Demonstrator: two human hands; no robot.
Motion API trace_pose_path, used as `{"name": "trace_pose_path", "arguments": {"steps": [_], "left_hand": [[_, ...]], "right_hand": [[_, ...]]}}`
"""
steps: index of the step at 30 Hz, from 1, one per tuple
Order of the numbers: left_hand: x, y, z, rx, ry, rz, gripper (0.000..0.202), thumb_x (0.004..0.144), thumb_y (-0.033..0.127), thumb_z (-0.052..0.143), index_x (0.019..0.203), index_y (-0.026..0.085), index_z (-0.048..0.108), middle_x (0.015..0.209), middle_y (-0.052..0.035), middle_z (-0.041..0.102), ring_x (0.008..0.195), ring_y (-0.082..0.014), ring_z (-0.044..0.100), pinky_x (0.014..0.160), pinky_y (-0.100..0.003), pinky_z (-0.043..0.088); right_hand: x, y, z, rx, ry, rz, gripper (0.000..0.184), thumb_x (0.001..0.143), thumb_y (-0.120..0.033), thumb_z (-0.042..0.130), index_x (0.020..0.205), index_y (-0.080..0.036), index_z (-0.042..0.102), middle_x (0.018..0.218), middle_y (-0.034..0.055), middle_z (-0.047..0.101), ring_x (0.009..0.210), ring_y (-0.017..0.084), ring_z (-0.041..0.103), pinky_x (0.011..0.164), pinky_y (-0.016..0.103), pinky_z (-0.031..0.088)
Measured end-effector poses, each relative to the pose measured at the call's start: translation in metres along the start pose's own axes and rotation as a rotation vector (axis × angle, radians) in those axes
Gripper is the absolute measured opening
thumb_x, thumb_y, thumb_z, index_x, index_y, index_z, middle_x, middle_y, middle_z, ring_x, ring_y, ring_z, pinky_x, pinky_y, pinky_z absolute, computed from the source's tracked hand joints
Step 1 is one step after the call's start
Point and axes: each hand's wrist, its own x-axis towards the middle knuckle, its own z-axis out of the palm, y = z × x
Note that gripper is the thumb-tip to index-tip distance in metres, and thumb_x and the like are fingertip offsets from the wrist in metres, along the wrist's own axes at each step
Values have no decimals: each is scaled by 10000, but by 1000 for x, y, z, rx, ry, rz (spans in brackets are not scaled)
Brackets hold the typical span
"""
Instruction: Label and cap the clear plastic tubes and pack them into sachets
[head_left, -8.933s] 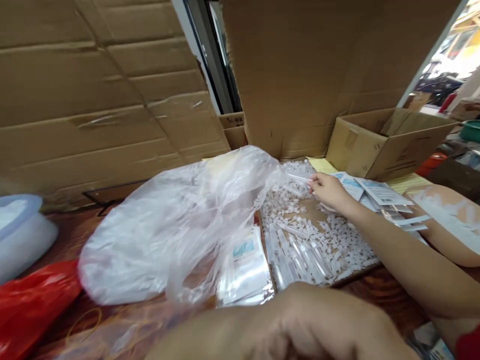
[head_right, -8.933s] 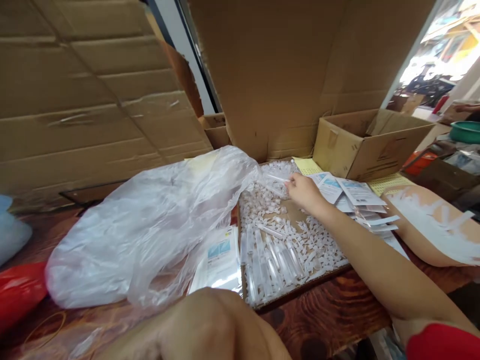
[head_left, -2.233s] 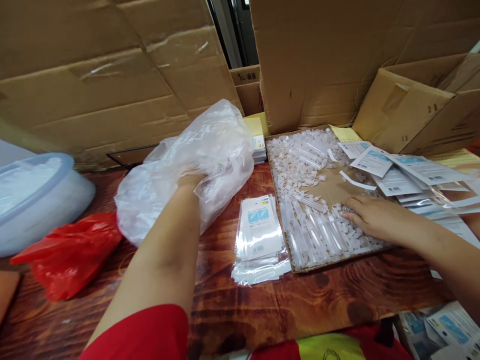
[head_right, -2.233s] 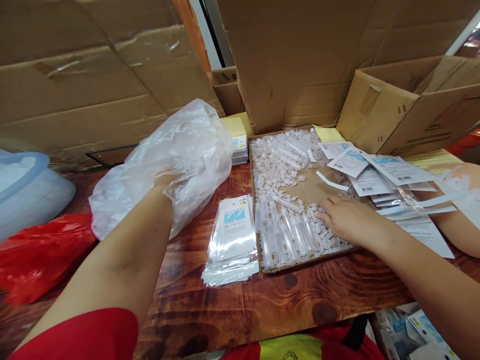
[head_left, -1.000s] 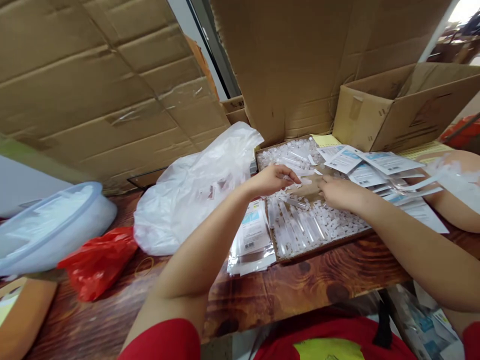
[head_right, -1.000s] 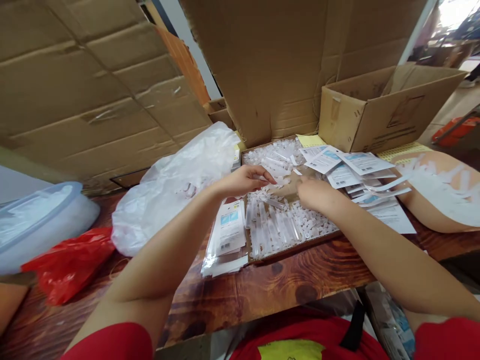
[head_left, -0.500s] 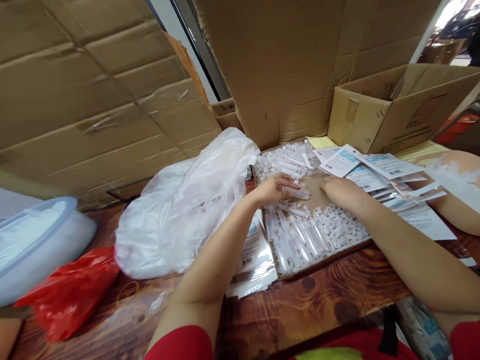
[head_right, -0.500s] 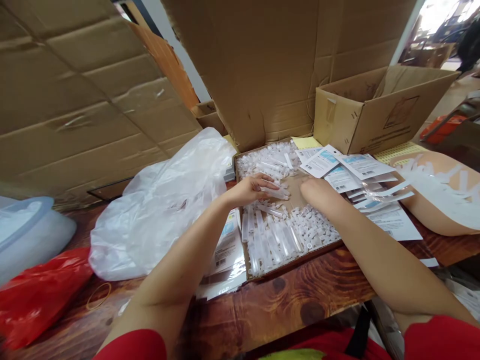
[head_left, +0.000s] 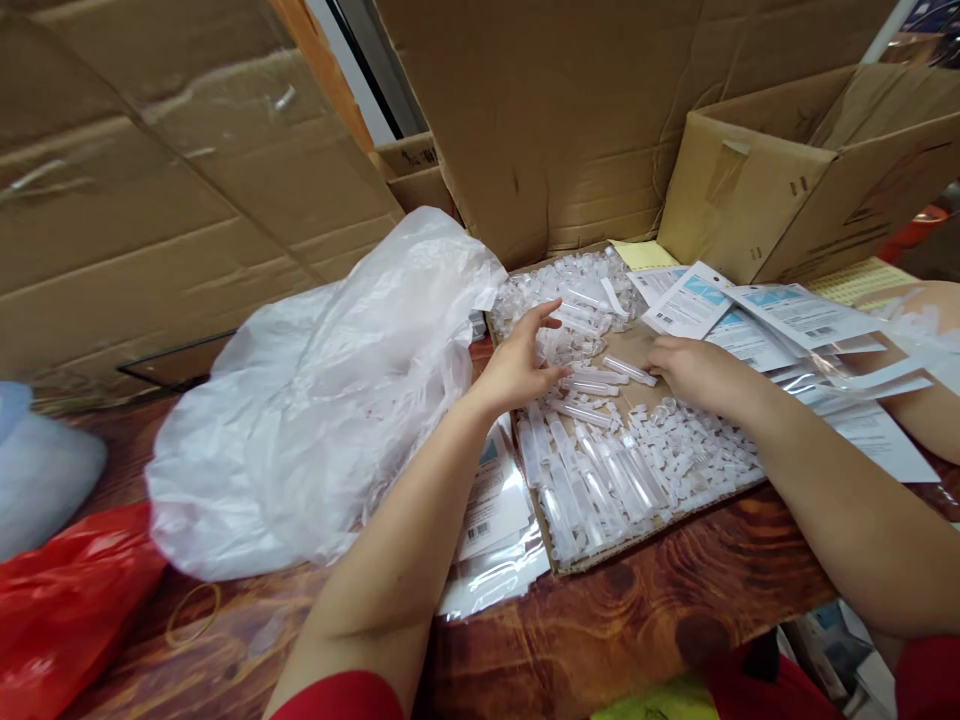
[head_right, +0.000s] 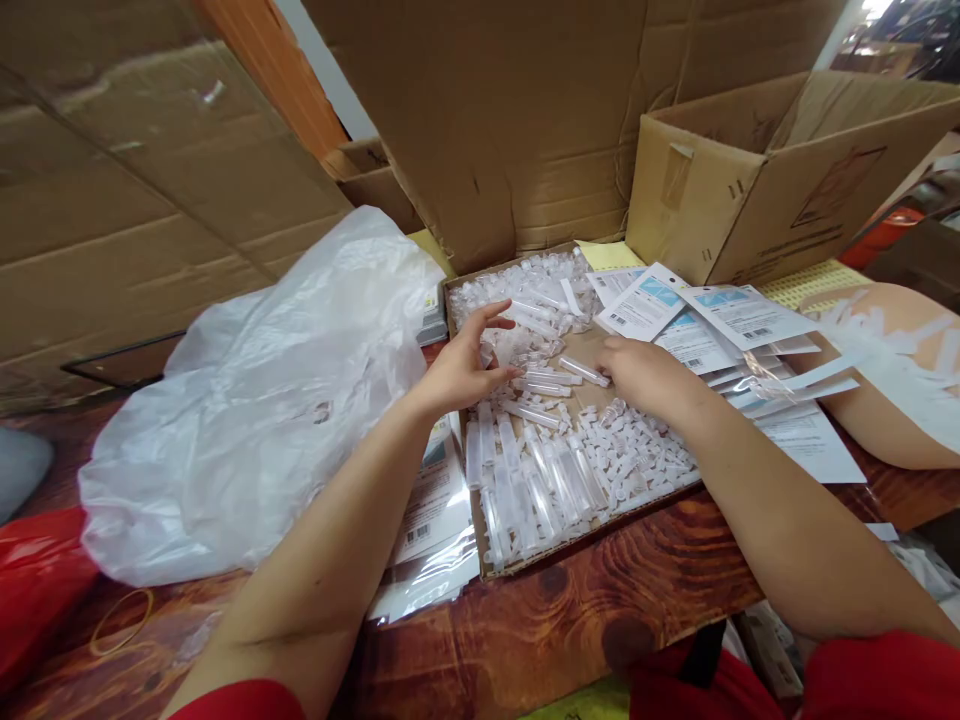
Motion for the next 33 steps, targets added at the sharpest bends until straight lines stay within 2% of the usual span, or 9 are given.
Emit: {"name": "trace_pose_path", "arguments": {"steps": [4, 7, 10, 12, 15, 19, 26, 30, 33], "left_hand": [[-2, 2, 7, -142, 65, 41, 1000, 743, 222, 810, 1589, 316, 286, 1285, -80, 617, 615, -72, 471, 660, -300, 492], [-9, 13, 13, -249, 65, 144, 1072, 764, 259, 837, 1617, 360, 195, 1173, -75, 624, 713, -123, 532, 582, -260, 468], [-21, 33, 19, -298, 29, 248, 1098, 804, 276, 816, 1636, 388, 110, 1266, -105, 598, 839, -168, 596, 536, -231, 447], [-29, 48, 24, -297, 9, 322, 1094, 830, 284, 785, 1642, 413, 63, 1454, -131, 509, 897, -180, 620, 532, -231, 459], [-36, 63, 29, -273, 5, 463, 1054, 865, 306, 717, 1636, 446, 11, 1697, -133, 212, 995, -190, 623, 591, -269, 522], [-38, 70, 32, -244, -39, 566, 1067, 868, 258, 661, 1632, 431, -64, 1751, -134, 3, 1102, -214, 592, 732, -349, 578], [-49, 85, 24, -137, -176, 351, 1108, 821, 169, 656, 1658, 341, -50, 1546, -173, 456, 1078, -265, 629, 810, -388, 586], [-54, 93, 21, -135, -208, 302, 1063, 817, 178, 661, 1663, 324, 35, 1505, -164, 509, 1052, -269, 648, 832, -400, 587], [-53, 91, 22, -123, -204, 307, 1026, 820, 187, 654, 1659, 306, 76, 1518, -167, 503, 1067, -274, 651, 871, -418, 584]], "right_hand": [[-3, 3, 2, 374, 203, 0, 211, 901, -165, 612, 997, -240, 784, 1016, 53, 778, 940, 210, 713, 878, 362, 562], [-9, -10, -6, 698, 294, 62, 172, 886, -297, 705, 1022, -241, 794, 927, 37, 785, 751, 182, 700, 727, 356, 581], [-18, -32, -15, 1001, 386, 50, 187, 812, -396, 819, 912, -239, 806, 824, 21, 772, 627, 148, 662, 575, 305, 558], [-24, -47, -18, 1117, 459, -8, 148, 790, -371, 853, 859, -249, 807, 796, 6, 769, 614, 134, 663, 562, 285, 561], [-32, -64, -19, 1142, 559, -135, 38, 827, -287, 833, 838, -263, 807, 824, -3, 783, 695, 137, 705, 667, 290, 599], [-37, -71, -18, 1055, 615, -236, 43, 855, -222, 799, 835, -258, 809, 855, 4, 801, 820, 169, 745, 785, 320, 608], [-44, -67, -31, 874, 490, -221, 116, 880, -227, 736, 797, -277, 799, 819, -7, 801, 778, 172, 742, 747, 312, 592], [-45, -64, -34, 846, 458, -317, 114, 864, -251, 734, 759, -271, 772, 816, 1, 802, 770, 177, 741, 745, 319, 593], [-43, -65, -28, 942, 454, -252, 86, 808, -241, 756, 722, -247, 744, 770, 6, 781, 713, 164, 721, 676, 296, 584]]}}
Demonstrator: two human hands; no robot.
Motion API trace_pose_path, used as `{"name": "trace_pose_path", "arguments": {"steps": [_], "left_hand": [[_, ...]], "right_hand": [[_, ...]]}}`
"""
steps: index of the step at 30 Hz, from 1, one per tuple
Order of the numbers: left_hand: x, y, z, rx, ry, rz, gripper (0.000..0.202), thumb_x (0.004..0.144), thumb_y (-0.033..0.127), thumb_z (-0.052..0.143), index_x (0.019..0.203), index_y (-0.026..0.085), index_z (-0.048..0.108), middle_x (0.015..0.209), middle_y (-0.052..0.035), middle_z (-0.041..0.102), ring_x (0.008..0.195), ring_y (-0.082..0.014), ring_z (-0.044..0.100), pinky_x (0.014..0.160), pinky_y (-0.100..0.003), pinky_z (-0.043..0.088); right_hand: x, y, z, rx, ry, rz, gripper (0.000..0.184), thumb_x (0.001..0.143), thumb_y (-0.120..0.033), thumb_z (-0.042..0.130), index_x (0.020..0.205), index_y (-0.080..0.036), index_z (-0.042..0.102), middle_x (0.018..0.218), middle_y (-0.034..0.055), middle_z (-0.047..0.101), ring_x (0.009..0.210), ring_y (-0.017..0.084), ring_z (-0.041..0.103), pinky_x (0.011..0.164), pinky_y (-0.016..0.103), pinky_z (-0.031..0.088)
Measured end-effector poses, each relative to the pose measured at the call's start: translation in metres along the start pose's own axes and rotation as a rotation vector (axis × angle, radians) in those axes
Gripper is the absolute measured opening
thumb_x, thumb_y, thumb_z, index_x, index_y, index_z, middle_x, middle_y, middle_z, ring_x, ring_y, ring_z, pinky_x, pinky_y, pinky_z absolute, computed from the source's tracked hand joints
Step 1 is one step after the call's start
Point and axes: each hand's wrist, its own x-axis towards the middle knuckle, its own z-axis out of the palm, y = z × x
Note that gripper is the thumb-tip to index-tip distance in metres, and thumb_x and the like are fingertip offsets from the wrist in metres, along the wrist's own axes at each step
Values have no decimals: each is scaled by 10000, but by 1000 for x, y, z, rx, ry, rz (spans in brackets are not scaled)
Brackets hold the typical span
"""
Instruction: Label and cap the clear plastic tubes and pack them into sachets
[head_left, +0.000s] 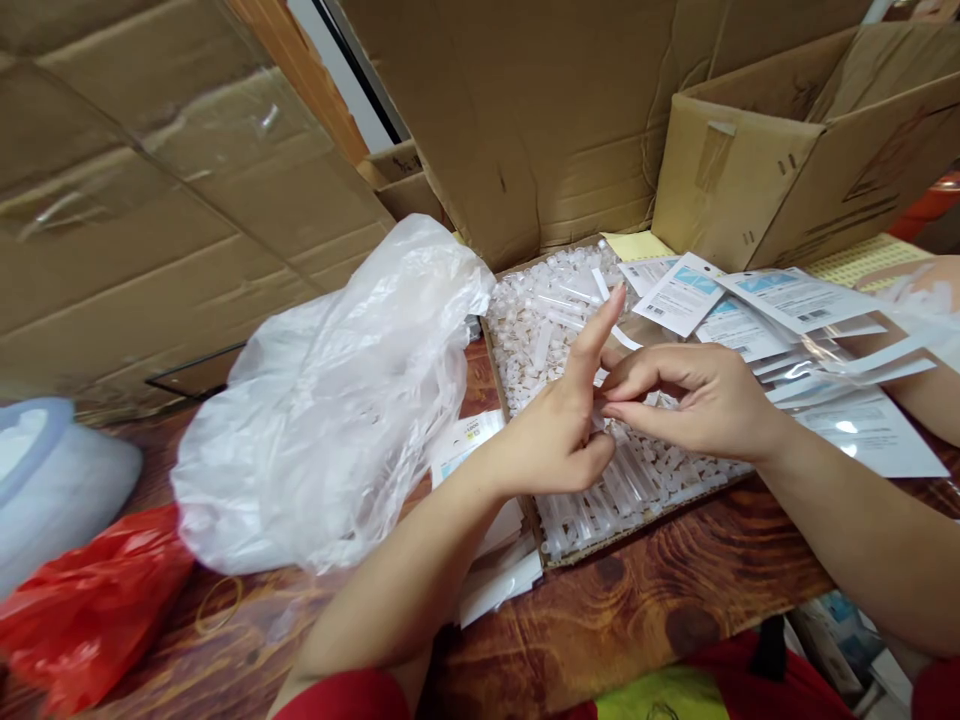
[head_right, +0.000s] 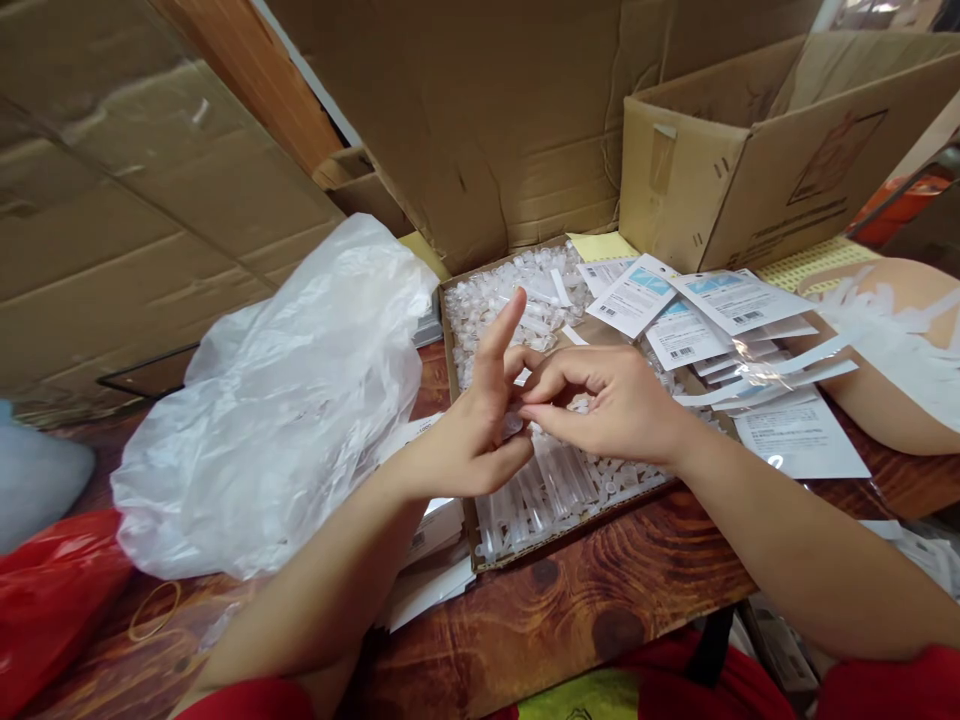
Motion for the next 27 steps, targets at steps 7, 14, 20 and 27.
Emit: {"name": "trace_pose_path", "arguments": {"steps": [7, 14, 20, 27], "left_hand": [[3, -6, -5, -20, -25, 28, 851, 910, 132, 528, 1637, 312, 125, 1466, -129, 539, 1194, -263, 614, 1017, -434, 527], [3, -10, -17, -10, 24, -55, 177, 999, 365, 571, 1043, 224, 473, 1012, -55, 650, 896, -186, 629, 802, -324, 511], [-2, 10, -18, 100, 73, -43, 218, 993, 368, 574, 928, 238, 413, 810, 7, 591, 676, -134, 551, 607, -263, 426], [7, 10, -11, 189, 169, -161, 190, 989, 308, 546, 941, 245, 374, 865, -10, 622, 735, -160, 591, 653, -270, 407]], "right_hand": [[1, 3, 4, 187, 199, 76, 97, 729, -194, 824, 713, -246, 745, 780, 0, 769, 763, 165, 728, 781, 340, 634], [7, 2, -10, 231, 305, 86, 130, 721, -296, 901, 722, -265, 775, 822, 26, 785, 774, 192, 739, 720, 370, 650], [3, 13, 3, 266, 97, 177, 176, 770, -388, 856, 741, -229, 788, 727, 10, 764, 626, 146, 688, 589, 282, 594], [1, 13, 14, 130, 141, 293, 236, 798, -439, 808, 765, -215, 742, 705, 16, 745, 608, 145, 688, 587, 266, 579]]}}
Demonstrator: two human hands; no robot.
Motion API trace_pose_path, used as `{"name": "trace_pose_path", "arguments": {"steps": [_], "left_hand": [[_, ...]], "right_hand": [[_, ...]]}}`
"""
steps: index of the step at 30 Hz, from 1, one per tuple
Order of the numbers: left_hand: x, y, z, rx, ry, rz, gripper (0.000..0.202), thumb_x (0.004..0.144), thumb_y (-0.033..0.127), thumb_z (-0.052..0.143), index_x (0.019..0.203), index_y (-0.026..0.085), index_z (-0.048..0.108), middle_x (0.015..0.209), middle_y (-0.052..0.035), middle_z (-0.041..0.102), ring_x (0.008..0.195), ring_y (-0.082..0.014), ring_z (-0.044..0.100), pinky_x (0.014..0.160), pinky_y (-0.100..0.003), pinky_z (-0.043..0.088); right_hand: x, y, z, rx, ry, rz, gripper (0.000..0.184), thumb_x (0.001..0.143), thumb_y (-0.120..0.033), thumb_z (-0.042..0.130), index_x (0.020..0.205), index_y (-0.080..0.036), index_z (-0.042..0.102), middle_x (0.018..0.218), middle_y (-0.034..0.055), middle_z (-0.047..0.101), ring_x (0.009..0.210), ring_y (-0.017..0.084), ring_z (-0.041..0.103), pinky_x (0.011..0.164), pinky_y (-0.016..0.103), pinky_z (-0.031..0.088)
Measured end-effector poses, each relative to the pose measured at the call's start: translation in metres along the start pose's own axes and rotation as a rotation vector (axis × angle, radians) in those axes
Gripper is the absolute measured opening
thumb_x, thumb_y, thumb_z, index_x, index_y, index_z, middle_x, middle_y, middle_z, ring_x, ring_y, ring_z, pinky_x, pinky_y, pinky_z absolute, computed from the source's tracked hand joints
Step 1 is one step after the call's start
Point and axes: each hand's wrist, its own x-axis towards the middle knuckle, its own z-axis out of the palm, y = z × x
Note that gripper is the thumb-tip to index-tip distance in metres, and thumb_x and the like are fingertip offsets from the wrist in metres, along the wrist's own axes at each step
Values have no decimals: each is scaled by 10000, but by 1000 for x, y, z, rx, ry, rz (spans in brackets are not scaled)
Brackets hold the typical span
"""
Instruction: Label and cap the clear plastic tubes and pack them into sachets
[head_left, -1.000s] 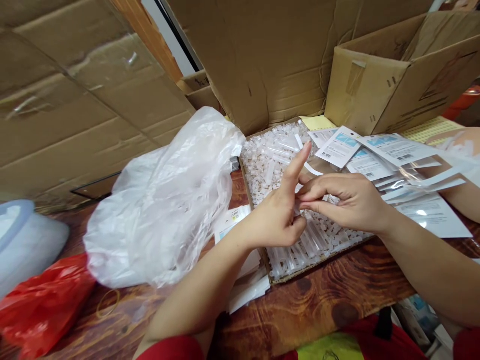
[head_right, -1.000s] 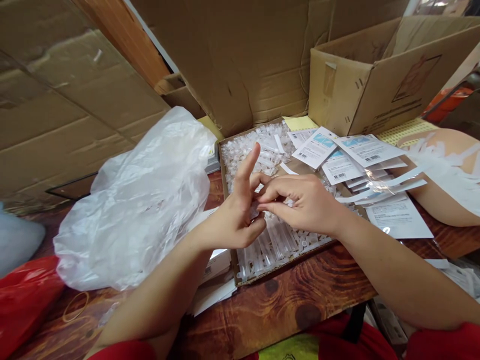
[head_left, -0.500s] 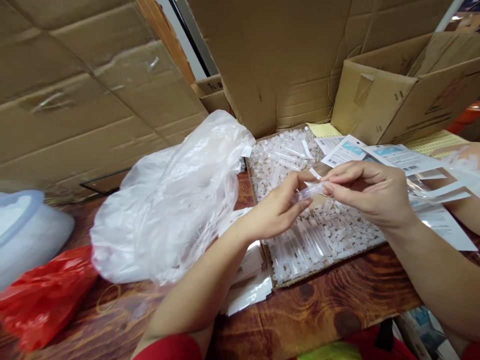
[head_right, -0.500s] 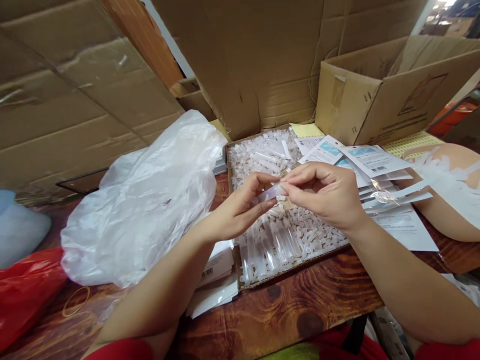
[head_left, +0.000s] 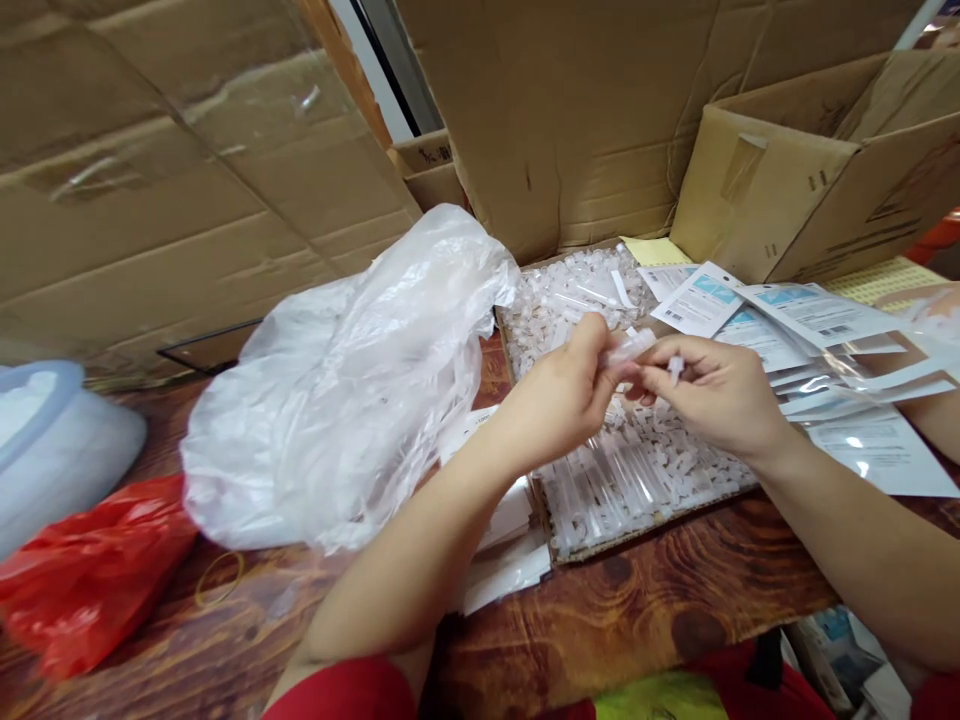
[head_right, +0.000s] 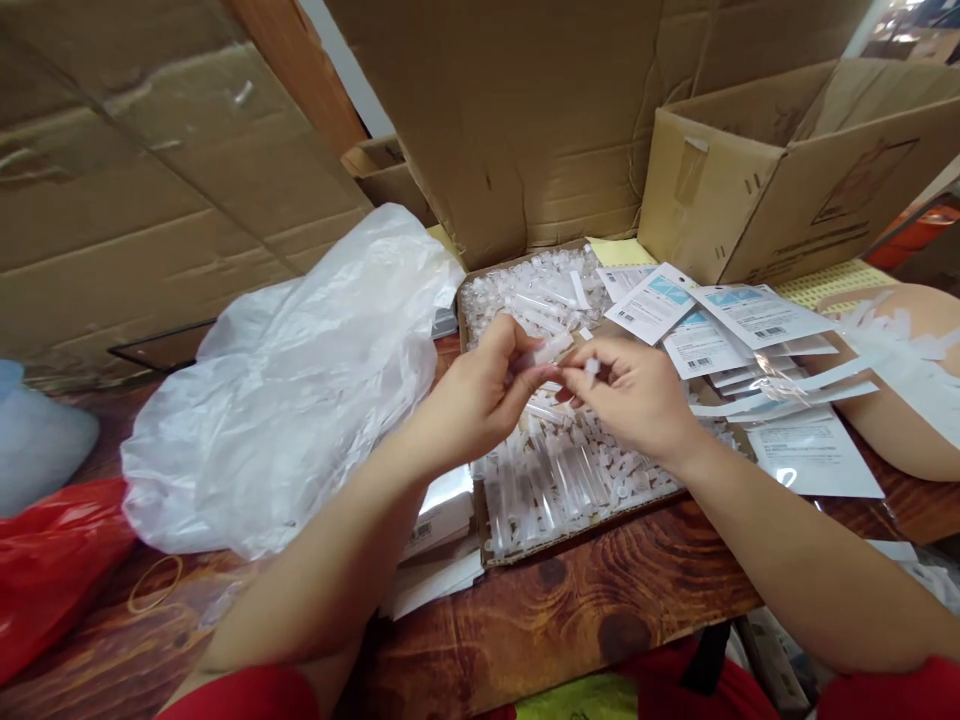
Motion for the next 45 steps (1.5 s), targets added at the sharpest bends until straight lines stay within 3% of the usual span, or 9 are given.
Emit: {"name": "trace_pose_path", "arguments": {"steps": [6, 9, 13, 16, 21, 24, 28, 31, 45], "left_hand": [[15, -27, 17, -111, -6, -129, 191, 966, 277, 590, 916, 232, 411, 880, -2, 602, 787, -162, 571, 715, -283, 407], [15, -31, 14, -156, 47, -148, 197, 967, 305, 605, 896, 224, 440, 844, 15, 576, 771, -147, 537, 722, -283, 404], [16, -41, 8, -208, 132, -181, 236, 959, 354, 634, 866, 215, 466, 824, 15, 561, 763, -140, 510, 714, -289, 399], [16, -46, 6, -276, 135, -202, 251, 947, 368, 651, 860, 216, 472, 806, 12, 553, 756, -142, 509, 698, -290, 403], [17, -51, 6, -301, 106, -236, 242, 932, 338, 670, 849, 214, 479, 775, 19, 546, 731, -139, 513, 694, -291, 406], [17, -54, 7, -289, 105, -253, 244, 926, 345, 678, 856, 211, 486, 789, 14, 558, 729, -137, 512, 683, -289, 403], [18, -55, 6, -278, 114, -258, 232, 923, 338, 678, 860, 210, 495, 794, 14, 559, 736, -138, 518, 687, -286, 411], [17, -56, 4, -270, 128, -248, 231, 921, 335, 677, 854, 211, 494, 794, 16, 551, 735, -139, 513, 699, -290, 411], [15, -52, 1, -241, 83, -213, 260, 895, 379, 694, 855, 202, 508, 804, 8, 563, 764, -146, 510, 714, -285, 397]], "right_hand": [[15, 20, -4, 11, -24, 287, 418, 645, -515, 915, 769, -195, 676, 576, -15, 669, 510, 148, 645, 483, 252, 496], [19, 21, -8, 118, -57, 399, 399, 724, -484, 886, 867, -183, 668, 711, 17, 722, 573, 135, 670, 494, 228, 490], [23, 14, -17, 395, -97, 532, 173, 922, -351, 650, 954, -182, 661, 1015, 120, 774, 864, 221, 762, 753, 382, 643], [25, 10, -23, 463, -188, 564, 152, 896, -235, 541, 944, -180, 674, 1112, 148, 766, 1051, 281, 753, 963, 516, 618], [22, 10, -22, 408, -166, 523, 199, 770, -145, 596, 959, -185, 648, 1140, 132, 742, 1100, 284, 737, 1018, 505, 591], [19, 11, -23, -2, -143, 344, 184, 819, -263, 686, 987, -199, 651, 1088, 108, 732, 989, 265, 728, 912, 474, 603], [17, 11, -34, -667, -494, 4, 109, 881, -183, 616, 916, -220, 712, 997, 66, 748, 961, 243, 693, 913, 421, 540], [16, 8, -39, -756, -704, -107, 160, 903, -143, 595, 873, -226, 728, 971, 44, 751, 926, 209, 688, 873, 351, 524], [11, 7, -29, -915, -899, 19, 258, 892, -74, 546, 945, -185, 773, 1051, 96, 731, 988, 244, 677, 883, 362, 512]]}}
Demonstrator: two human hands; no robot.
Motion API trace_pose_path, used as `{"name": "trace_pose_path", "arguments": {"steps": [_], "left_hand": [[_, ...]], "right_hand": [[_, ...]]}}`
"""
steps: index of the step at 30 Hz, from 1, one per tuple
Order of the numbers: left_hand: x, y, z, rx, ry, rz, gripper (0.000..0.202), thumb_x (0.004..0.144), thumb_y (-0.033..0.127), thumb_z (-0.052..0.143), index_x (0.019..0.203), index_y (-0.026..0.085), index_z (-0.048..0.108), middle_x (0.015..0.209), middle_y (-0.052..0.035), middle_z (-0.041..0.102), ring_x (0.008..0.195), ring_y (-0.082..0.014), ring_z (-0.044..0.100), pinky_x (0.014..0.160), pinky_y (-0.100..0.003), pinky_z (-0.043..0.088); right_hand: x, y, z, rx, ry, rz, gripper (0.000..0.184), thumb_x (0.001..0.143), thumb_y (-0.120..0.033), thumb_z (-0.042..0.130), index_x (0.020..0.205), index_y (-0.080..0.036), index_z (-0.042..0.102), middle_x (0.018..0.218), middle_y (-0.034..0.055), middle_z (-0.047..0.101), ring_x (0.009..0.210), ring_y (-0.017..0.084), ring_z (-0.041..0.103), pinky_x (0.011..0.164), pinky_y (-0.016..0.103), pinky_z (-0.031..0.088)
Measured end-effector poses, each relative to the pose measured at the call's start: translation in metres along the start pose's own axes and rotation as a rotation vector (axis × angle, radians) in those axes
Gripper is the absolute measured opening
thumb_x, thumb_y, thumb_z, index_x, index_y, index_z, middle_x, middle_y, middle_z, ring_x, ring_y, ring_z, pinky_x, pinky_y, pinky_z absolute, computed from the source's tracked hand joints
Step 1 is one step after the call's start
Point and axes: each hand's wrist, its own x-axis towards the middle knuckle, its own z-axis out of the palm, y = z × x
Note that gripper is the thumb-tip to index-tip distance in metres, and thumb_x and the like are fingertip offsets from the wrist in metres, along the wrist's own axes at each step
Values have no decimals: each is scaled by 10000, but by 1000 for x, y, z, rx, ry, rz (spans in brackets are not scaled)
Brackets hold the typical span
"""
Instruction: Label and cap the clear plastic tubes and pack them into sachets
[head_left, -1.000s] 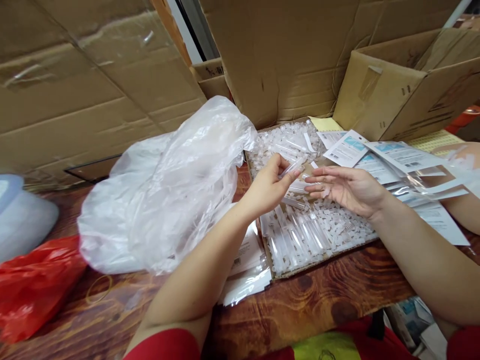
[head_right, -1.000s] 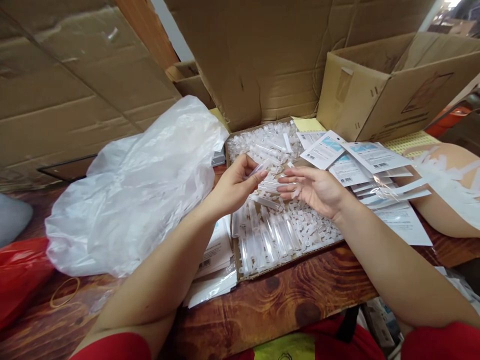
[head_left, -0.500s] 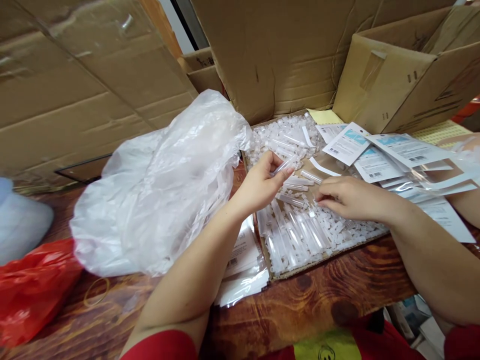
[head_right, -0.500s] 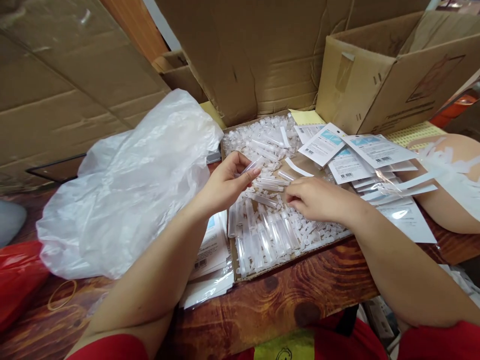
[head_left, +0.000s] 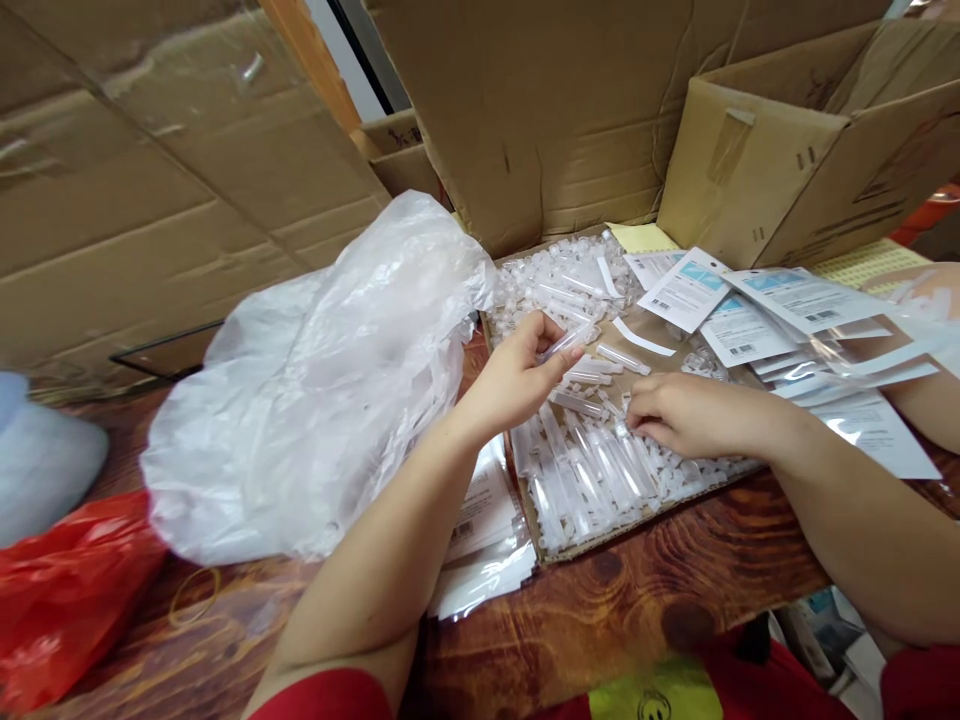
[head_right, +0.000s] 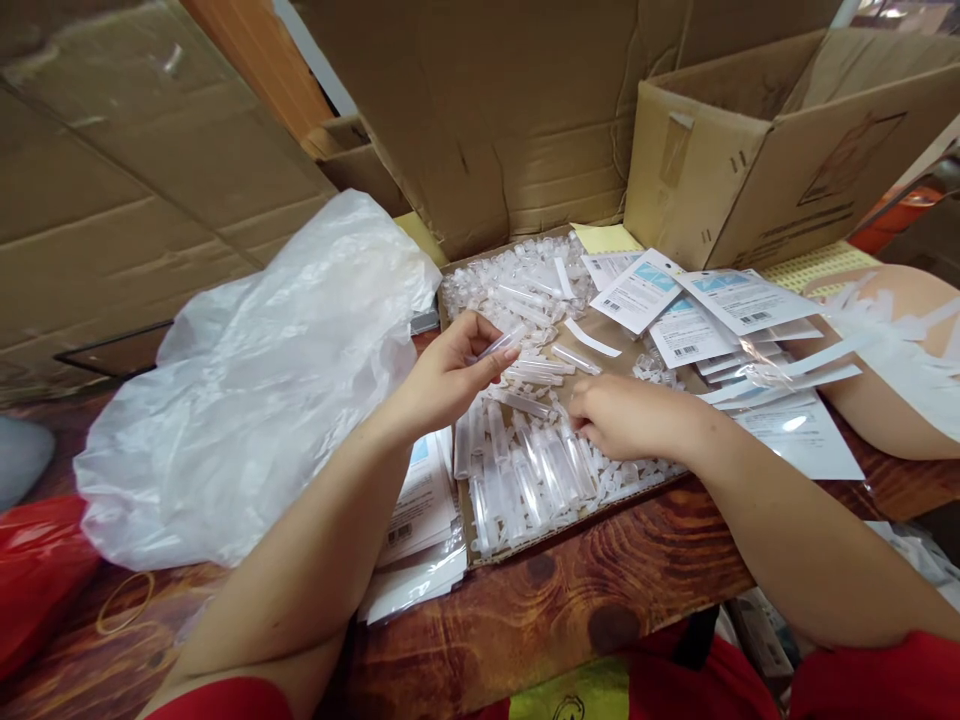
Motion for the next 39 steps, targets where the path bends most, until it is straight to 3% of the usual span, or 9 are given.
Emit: {"name": "trace_pose_path", "arguments": {"steps": [8, 12, 14, 19, 21, 26, 31, 36, 39], "left_hand": [[1, -7, 2, -22, -27, 18, 287, 886, 436, 690, 865, 200, 529, 784, 10, 571, 733, -142, 535, 687, -277, 409], [0, -4, 1, -85, -41, 28, 293, 869, 434, 721, 852, 191, 558, 766, 12, 596, 689, -127, 549, 665, -270, 424], [0, -1, 0, -135, -80, 41, 299, 856, 439, 749, 853, 182, 596, 756, 3, 628, 689, -128, 571, 663, -268, 441], [0, 4, 1, -296, -130, 63, 372, 803, 506, 820, 863, 162, 692, 744, -23, 679, 690, -126, 594, 635, -256, 455], [0, 4, 3, -367, -139, 61, 387, 789, 520, 833, 871, 162, 711, 729, -19, 679, 662, -114, 582, 613, -251, 448], [-3, 6, 8, -457, -148, 70, 393, 762, 505, 863, 882, 152, 736, 706, -10, 672, 552, -68, 491, 501, -226, 358], [-4, 10, 9, -568, -196, -69, 471, 721, 563, 874, 915, 159, 728, 633, 25, 619, 426, -28, 348, 410, -216, 210], [-7, 13, 6, -492, -149, 74, 396, 772, 520, 852, 901, 156, 767, 693, -4, 650, 542, -64, 497, 494, -215, 380], [-11, 16, 4, -425, -131, 102, 419, 807, 553, 813, 967, 166, 801, 746, -28, 687, 637, -104, 579, 570, -237, 456]], "right_hand": [[2, -19, 2, -243, 5, 54, 290, 865, -39, 541, 1004, -153, 768, 1016, 137, 753, 1015, 300, 709, 893, 399, 529], [4, -5, -1, -114, 76, 0, 248, 858, -45, 563, 912, -167, 771, 967, 105, 773, 939, 263, 720, 847, 379, 550], [4, 6, -4, 50, 226, -35, 238, 876, -66, 577, 898, -187, 780, 940, 72, 785, 885, 223, 723, 824, 355, 556], [5, 14, -8, 575, 979, -59, 103, 895, -271, 721, 936, -233, 808, 883, 27, 791, 775, 169, 718, 749, 327, 587], [8, 8, -5, 744, 1140, -54, 84, 852, -296, 784, 905, -236, 810, 811, 11, 777, 700, 153, 702, 689, 314, 596], [13, -7, 2, 919, 1109, -86, 122, 815, -328, 838, 857, -219, 803, 745, 2, 755, 657, 143, 696, 659, 309, 619], [6, -12, 3, 774, 1184, -148, 71, 849, -305, 823, 875, -240, 809, 827, 6, 783, 727, 149, 718, 708, 313, 628], [5, -16, 6, 699, 1219, -204, 32, 865, -263, 814, 897, -262, 813, 873, 2, 791, 763, 143, 720, 725, 304, 619], [7, -19, 9, 767, 1233, -151, 63, 863, -318, 816, 872, -256, 810, 847, 5, 782, 719, 142, 711, 699, 308, 627]]}}
